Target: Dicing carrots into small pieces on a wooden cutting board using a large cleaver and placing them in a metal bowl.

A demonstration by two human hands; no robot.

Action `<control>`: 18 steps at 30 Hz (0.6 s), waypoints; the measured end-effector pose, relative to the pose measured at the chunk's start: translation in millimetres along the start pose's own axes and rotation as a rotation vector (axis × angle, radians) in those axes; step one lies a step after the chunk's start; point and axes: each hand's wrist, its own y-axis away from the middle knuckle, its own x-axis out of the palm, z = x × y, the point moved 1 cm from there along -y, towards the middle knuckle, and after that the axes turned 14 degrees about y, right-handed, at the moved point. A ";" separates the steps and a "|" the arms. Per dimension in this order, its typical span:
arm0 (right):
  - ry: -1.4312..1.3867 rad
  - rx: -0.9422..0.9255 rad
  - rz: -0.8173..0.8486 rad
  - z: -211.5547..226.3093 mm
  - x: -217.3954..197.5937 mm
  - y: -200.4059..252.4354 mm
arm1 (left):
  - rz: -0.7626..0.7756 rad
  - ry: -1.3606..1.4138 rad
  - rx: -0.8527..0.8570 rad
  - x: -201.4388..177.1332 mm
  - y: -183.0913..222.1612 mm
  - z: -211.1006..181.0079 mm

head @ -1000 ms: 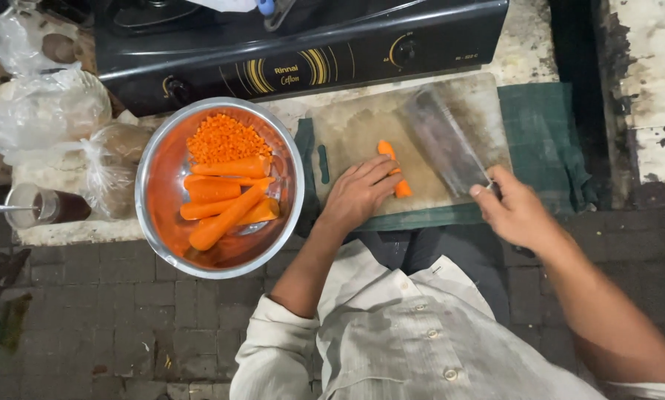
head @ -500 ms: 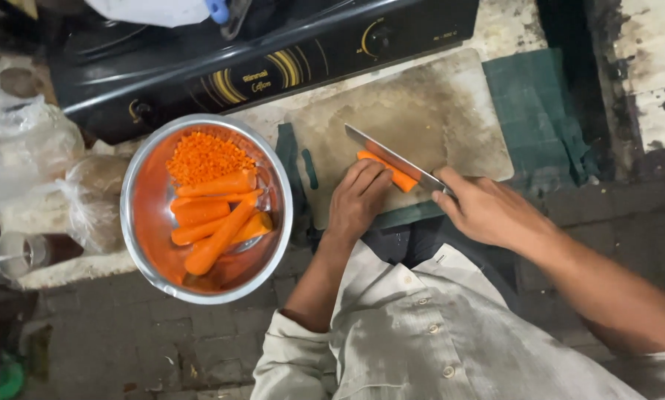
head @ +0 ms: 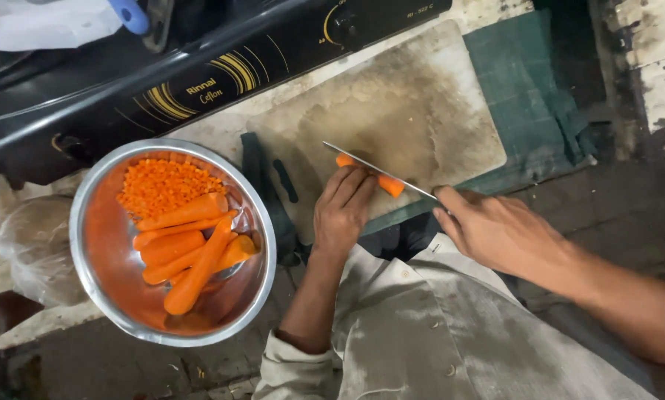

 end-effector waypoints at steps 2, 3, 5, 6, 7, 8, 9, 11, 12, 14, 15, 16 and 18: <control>0.063 -0.029 0.046 -3.7 7.8 1.9 | 0.024 0.011 -0.012 -6.6 -11.2 -8.2; 0.125 -0.060 0.082 -5.5 11.9 2.9 | 0.047 0.018 -0.014 -9.7 -17.2 -11.9; 0.157 -0.036 0.112 -2.1 9.5 2.7 | 0.058 0.012 -0.030 -8.9 -13.3 -7.5; 0.188 -0.019 0.134 -0.3 8.8 3.1 | 0.069 -0.002 -0.042 -8.6 -10.3 -6.0; 0.188 -0.015 0.144 0.6 7.6 2.6 | 0.071 0.006 -0.050 -10.2 -14.1 -8.0; 0.166 -0.011 0.183 0.8 6.0 0.8 | 0.072 0.021 -0.050 -12.0 -18.4 -9.8; 0.144 -0.006 0.222 1.6 4.2 -1.0 | 0.074 0.036 -0.050 -14.4 -22.7 -11.4; 0.131 0.056 0.375 6.1 -4.4 -8.6 | 0.063 0.064 -0.044 -16.1 -26.6 -10.1; 0.111 0.129 0.519 7.9 -7.8 -11.6 | 0.059 0.096 -0.026 -16.6 -29.1 -9.4; 0.106 0.120 0.554 4.8 -7.3 -16.7 | 0.075 0.085 -0.055 -15.2 -25.7 -6.2; 0.099 0.112 0.582 3.2 -6.6 -18.7 | 0.091 0.074 -0.078 -14.1 -23.7 -4.8; 0.096 0.112 0.593 -1.6 4.1 -17.9 | 0.095 0.079 -0.088 -12.7 -23.7 -3.6; 0.278 0.037 0.331 -11.5 21.5 -17.4 | 0.085 0.075 -0.088 -9.7 -24.8 -1.5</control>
